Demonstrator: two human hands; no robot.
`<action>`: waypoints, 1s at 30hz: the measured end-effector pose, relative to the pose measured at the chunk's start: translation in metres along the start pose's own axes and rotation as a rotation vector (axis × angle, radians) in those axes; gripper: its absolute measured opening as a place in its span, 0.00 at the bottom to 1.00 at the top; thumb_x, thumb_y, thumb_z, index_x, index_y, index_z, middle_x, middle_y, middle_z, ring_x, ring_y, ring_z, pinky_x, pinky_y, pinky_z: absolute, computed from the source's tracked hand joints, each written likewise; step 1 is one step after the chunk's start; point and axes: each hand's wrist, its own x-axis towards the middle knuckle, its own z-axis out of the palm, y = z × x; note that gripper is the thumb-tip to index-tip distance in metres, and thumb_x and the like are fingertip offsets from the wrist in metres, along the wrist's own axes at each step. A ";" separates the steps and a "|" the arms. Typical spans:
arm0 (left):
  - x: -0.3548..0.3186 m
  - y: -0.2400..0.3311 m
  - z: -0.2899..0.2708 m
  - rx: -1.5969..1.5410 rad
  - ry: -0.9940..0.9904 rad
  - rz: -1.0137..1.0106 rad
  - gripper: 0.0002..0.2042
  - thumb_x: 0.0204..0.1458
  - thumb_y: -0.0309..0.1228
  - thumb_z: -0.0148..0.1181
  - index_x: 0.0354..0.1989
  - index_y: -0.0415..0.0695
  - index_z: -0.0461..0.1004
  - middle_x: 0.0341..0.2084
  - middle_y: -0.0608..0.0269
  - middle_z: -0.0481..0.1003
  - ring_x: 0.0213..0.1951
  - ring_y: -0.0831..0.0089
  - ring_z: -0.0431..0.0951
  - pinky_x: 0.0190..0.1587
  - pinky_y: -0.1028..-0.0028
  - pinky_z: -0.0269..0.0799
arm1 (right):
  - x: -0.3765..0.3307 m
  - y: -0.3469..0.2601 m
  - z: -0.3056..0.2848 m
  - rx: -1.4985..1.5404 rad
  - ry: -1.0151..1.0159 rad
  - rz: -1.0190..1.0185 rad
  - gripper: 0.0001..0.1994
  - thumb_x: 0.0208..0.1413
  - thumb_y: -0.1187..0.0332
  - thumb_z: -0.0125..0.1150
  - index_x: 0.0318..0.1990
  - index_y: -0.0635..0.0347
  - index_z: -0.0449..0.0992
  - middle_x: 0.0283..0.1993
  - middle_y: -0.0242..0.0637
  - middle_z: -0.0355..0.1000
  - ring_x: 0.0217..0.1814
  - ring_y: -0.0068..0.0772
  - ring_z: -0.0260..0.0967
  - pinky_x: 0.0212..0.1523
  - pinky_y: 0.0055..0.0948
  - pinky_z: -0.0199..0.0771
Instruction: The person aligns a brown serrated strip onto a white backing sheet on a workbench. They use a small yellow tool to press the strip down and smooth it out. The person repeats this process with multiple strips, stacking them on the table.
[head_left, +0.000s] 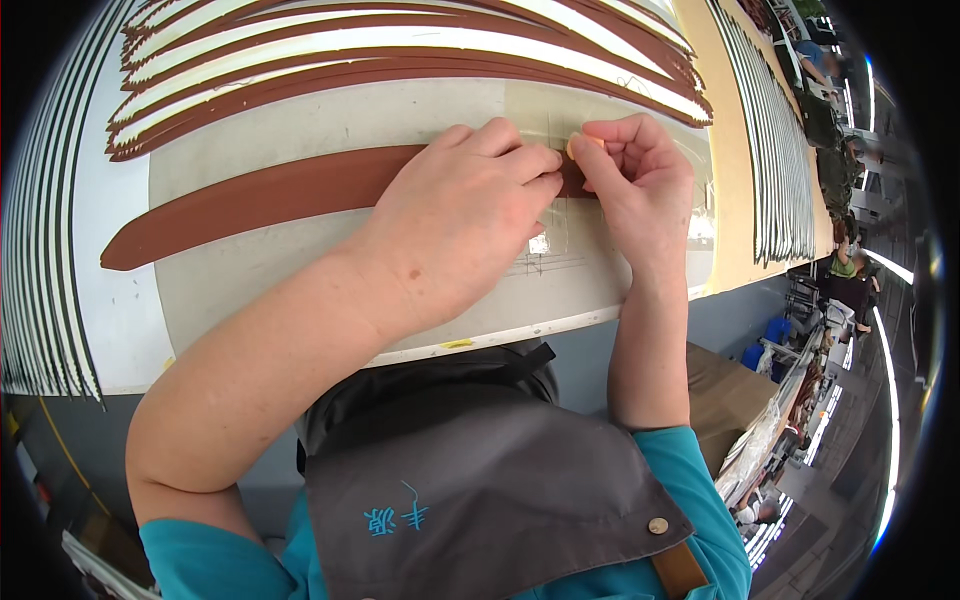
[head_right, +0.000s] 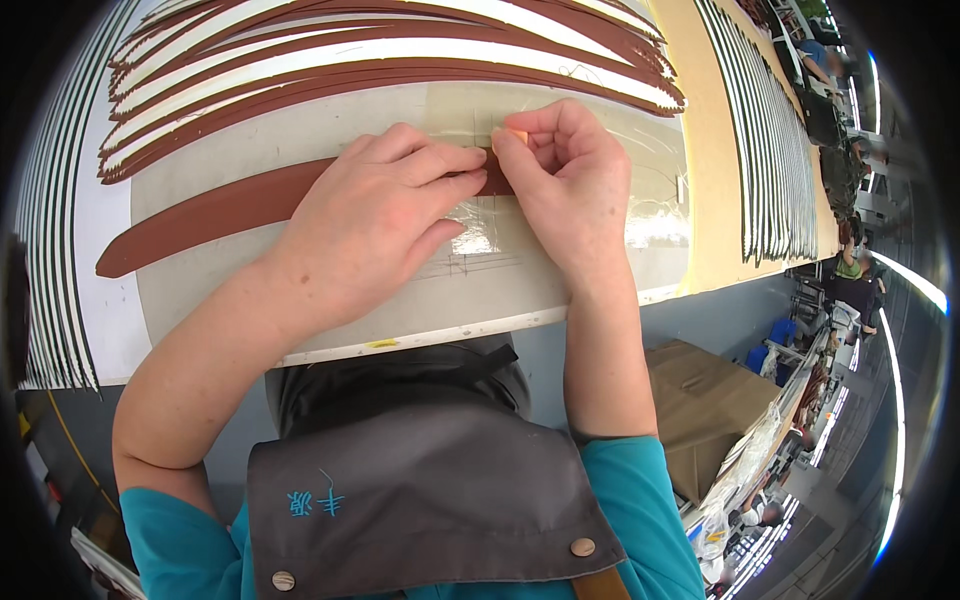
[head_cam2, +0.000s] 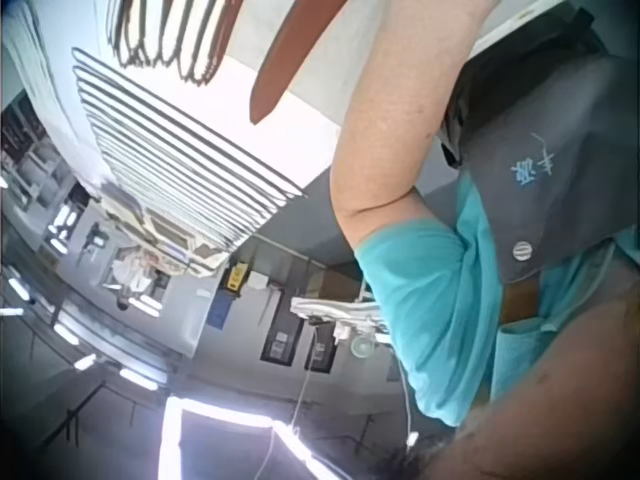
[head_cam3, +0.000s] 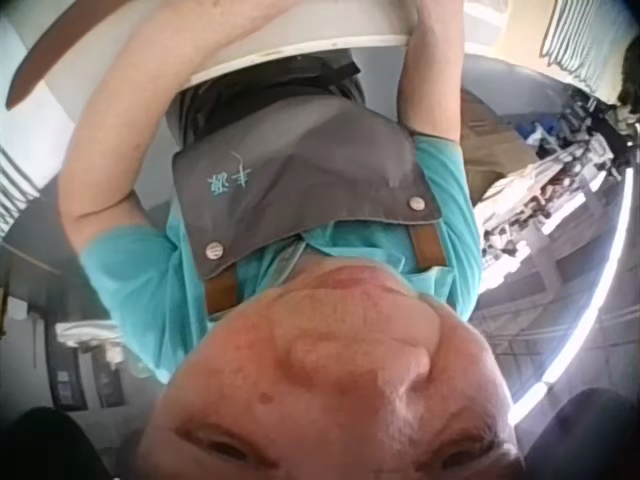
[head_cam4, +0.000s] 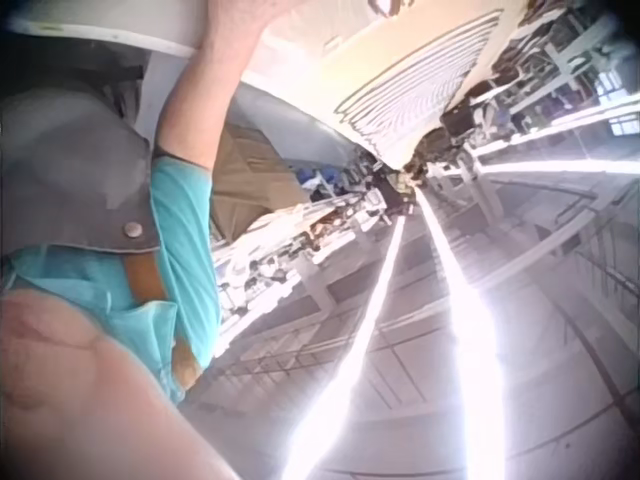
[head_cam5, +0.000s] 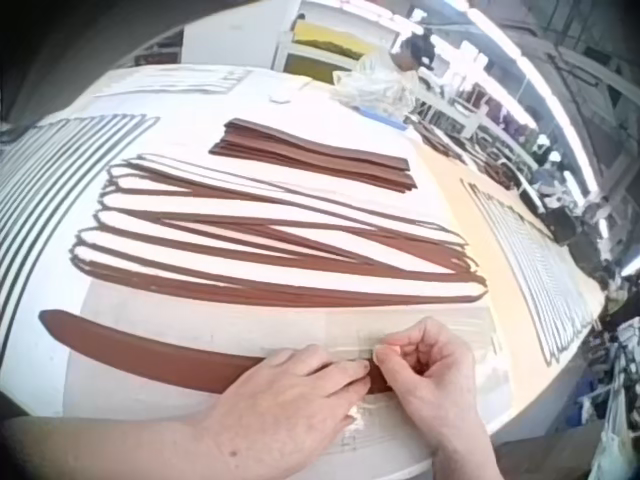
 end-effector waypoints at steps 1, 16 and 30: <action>-0.001 0.000 0.001 0.003 0.008 0.001 0.17 0.53 0.28 0.67 0.52 0.40 0.79 0.53 0.67 0.76 0.53 0.63 0.73 0.56 0.63 0.71 | 0.000 0.000 0.001 0.005 -0.003 0.000 0.06 0.57 0.76 0.69 0.39 0.66 0.79 0.31 0.30 0.77 0.30 0.14 0.71 0.33 0.17 0.74; -0.001 0.000 -0.001 0.051 -0.004 -0.001 0.17 0.53 0.28 0.67 0.52 0.41 0.80 0.53 0.67 0.77 0.53 0.64 0.73 0.57 0.64 0.72 | 0.001 0.007 0.010 -0.140 0.061 -0.085 0.05 0.55 0.75 0.69 0.35 0.63 0.79 0.25 0.28 0.75 0.25 0.14 0.69 0.29 0.20 0.74; -0.003 0.001 0.000 0.001 0.013 -0.001 0.17 0.54 0.28 0.66 0.52 0.40 0.79 0.53 0.66 0.76 0.53 0.63 0.73 0.55 0.63 0.71 | 0.004 0.010 -0.007 0.085 0.082 -0.044 0.05 0.58 0.74 0.69 0.39 0.62 0.80 0.30 0.28 0.78 0.28 0.14 0.72 0.31 0.17 0.73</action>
